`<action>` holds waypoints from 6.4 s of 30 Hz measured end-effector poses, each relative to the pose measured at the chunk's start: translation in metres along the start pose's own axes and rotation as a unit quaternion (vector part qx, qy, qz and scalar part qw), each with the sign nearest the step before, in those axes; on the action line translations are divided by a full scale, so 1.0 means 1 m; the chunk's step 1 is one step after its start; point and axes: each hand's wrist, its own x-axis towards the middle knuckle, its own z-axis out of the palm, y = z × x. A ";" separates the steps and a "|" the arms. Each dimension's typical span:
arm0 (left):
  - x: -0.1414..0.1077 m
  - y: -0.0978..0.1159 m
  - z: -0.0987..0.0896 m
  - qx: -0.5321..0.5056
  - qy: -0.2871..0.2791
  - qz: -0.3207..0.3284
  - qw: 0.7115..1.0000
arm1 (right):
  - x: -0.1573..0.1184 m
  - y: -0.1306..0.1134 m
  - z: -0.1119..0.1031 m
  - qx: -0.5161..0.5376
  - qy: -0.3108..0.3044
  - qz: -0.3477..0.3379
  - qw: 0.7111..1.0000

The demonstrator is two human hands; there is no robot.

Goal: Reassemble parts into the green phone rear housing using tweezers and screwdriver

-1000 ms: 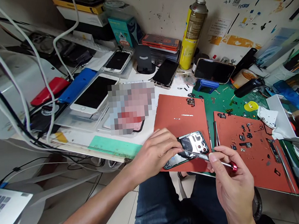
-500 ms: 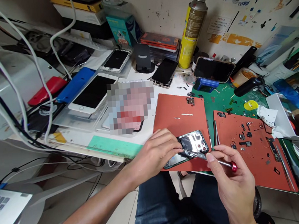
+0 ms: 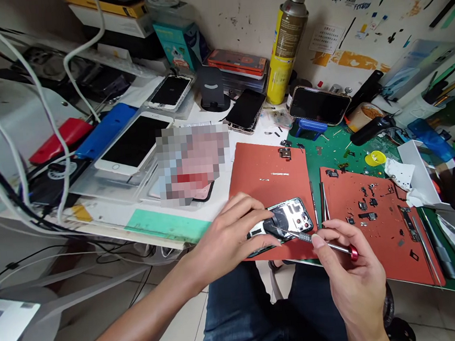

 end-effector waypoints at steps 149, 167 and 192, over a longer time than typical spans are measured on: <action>0.027 0.017 -0.015 0.077 -0.203 -0.010 0.976 | 0.009 0.020 0.029 -0.282 0.078 -0.393 0.872; 0.027 0.017 -0.016 0.075 -0.211 -0.020 0.974 | 0.006 0.023 0.032 -0.274 0.103 -0.384 0.876; 0.025 0.016 -0.015 0.081 -0.212 -0.021 0.974 | 0.006 0.021 0.034 -0.270 0.087 -0.376 0.882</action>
